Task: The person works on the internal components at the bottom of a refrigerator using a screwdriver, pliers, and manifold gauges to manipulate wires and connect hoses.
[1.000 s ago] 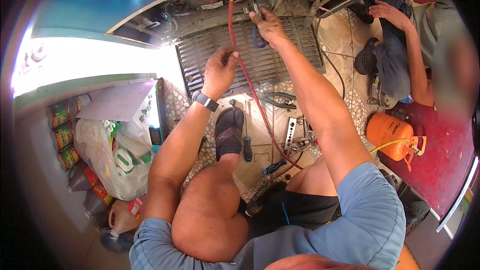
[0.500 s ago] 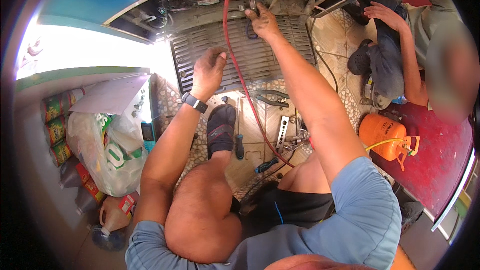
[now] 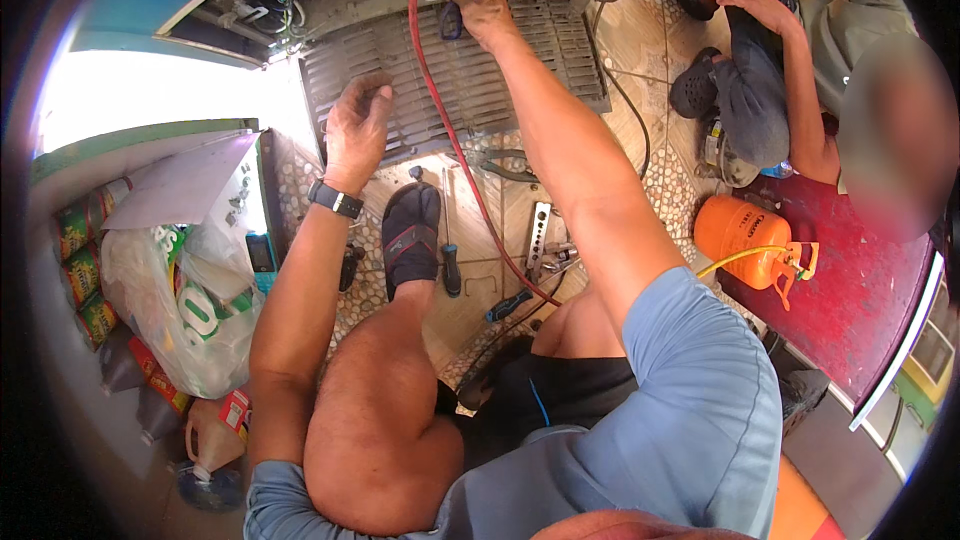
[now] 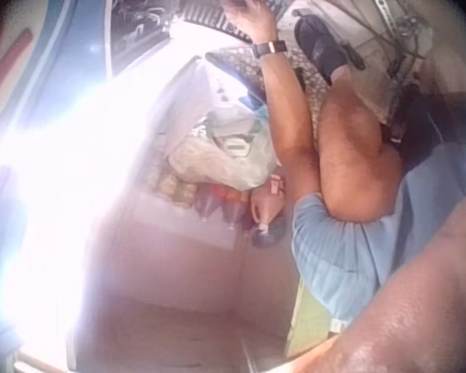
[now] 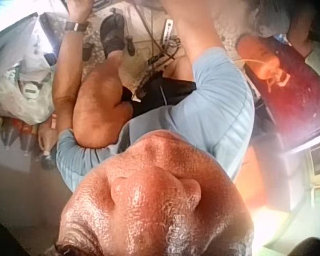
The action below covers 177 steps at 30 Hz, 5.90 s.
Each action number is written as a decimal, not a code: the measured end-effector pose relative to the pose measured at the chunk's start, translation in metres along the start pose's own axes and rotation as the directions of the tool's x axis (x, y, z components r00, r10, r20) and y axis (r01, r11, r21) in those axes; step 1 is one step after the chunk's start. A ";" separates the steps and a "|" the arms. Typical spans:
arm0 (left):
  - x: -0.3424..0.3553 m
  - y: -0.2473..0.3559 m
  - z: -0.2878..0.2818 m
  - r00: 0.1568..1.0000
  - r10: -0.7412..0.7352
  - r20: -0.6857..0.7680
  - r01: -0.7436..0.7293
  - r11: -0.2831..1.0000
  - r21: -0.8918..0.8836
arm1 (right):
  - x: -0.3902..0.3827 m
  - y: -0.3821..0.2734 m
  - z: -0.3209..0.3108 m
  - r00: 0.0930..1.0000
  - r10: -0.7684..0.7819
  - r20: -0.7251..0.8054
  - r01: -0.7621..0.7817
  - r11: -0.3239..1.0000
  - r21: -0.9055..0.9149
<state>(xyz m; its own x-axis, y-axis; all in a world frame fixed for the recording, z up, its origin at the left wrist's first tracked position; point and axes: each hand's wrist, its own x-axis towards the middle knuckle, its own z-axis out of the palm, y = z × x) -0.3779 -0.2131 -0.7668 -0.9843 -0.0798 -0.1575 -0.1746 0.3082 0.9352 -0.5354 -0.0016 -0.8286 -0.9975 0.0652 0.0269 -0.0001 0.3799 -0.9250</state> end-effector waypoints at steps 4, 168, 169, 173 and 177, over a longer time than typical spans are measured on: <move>0.001 0.001 0.001 1.000 0.007 0.012 -0.006 0.999 -0.032 | 0.002 0.013 -0.005 0.999 -0.012 0.032 0.011 1.000 0.017; 0.008 -0.002 -0.007 0.997 -0.081 0.002 0.081 0.996 -0.041 | -0.003 -0.021 -0.001 0.949 0.285 0.136 -0.307 0.934 0.183; 0.009 -0.003 -0.006 0.997 -0.078 -0.001 0.078 0.995 -0.064 | 0.000 -0.023 -0.005 0.963 0.249 0.098 -0.261 0.955 0.137; 0.014 0.012 0.013 0.945 -0.324 0.054 0.324 0.946 -0.004 | -0.004 -0.019 -0.017 0.976 0.214 0.035 -0.213 0.976 -0.037; 0.023 -0.013 0.017 0.999 -0.010 0.052 0.014 0.996 -0.088 | 0.005 -0.024 -0.056 0.888 0.289 0.357 -0.120 0.896 -0.427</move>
<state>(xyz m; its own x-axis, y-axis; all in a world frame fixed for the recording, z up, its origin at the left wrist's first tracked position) -0.3984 -0.2023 -0.7880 -0.9826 -0.0331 -0.1828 -0.1856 0.2227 0.9571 -0.5360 0.0414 -0.7846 -0.9111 -0.1620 -0.3790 0.1494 0.7271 -0.6701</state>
